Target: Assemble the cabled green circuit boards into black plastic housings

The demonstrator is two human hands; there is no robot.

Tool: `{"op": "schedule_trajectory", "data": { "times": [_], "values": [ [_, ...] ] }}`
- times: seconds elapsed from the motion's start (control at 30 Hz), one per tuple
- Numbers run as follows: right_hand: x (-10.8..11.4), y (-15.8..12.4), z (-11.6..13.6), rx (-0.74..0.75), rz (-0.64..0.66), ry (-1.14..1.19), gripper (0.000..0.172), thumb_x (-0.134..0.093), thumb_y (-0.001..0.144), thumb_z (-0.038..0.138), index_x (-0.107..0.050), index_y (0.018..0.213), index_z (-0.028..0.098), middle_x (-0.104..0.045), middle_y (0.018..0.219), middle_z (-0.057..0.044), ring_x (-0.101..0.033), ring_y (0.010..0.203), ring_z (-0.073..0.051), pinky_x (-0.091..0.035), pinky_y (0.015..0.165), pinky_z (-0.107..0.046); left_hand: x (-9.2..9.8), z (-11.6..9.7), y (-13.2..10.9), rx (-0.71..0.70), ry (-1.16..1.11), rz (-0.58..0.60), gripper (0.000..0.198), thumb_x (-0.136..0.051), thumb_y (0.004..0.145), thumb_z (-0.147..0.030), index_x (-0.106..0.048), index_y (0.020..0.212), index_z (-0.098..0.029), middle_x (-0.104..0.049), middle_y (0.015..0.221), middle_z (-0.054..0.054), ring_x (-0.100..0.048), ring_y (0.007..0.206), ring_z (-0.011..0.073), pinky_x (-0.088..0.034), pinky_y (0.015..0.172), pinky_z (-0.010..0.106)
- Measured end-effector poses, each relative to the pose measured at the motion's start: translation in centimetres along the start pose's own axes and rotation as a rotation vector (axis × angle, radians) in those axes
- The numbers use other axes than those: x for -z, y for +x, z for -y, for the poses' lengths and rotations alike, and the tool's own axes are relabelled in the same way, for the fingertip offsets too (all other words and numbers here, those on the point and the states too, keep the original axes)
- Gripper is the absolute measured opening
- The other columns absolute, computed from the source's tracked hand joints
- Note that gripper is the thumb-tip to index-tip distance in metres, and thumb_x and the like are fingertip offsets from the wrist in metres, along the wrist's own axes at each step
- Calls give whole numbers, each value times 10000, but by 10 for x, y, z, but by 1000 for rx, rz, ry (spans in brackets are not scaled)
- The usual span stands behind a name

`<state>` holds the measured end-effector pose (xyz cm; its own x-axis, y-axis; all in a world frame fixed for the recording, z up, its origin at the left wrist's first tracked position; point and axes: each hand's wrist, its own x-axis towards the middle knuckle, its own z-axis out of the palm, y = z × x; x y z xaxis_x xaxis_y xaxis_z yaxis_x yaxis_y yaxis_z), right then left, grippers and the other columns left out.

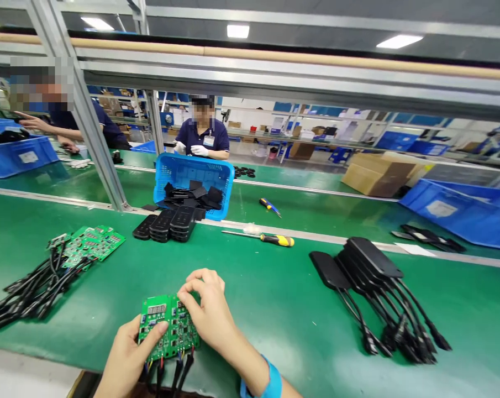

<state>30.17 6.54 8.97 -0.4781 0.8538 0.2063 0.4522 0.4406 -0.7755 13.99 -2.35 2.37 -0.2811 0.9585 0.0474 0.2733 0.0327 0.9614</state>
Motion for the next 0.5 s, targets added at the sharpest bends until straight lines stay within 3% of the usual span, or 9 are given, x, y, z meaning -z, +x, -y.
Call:
{"op": "schedule_trajectory", "data": {
  "times": [0.2,0.37,0.5],
  "values": [
    [-27,-3,6,-82,32,28,109,-756,782,129,-712,725,212,-621,1067,-65,-528,1119,-272,-315,1006,-513,-7,-3,-7,-46,76,-72,382,-607,848,-505,-715,751,-151,-697,649,33,-605,588,183,-474,547,227],
    [-34,-5,8,38,-116,-95,183,-741,774,99,-655,655,209,-623,1012,-46,-526,1060,-278,-297,970,-557,-11,4,-10,-65,92,-133,374,-590,875,-492,-709,762,-155,-707,683,35,-598,585,174,-466,562,231],
    [-42,-11,7,137,-152,-122,175,-607,836,77,-588,715,203,-603,1038,-67,-513,1063,-283,-336,919,-546,-10,0,-11,-68,104,-153,369,-592,870,-487,-692,728,-161,-694,653,30,-595,563,176,-461,543,234]
  ]
}}
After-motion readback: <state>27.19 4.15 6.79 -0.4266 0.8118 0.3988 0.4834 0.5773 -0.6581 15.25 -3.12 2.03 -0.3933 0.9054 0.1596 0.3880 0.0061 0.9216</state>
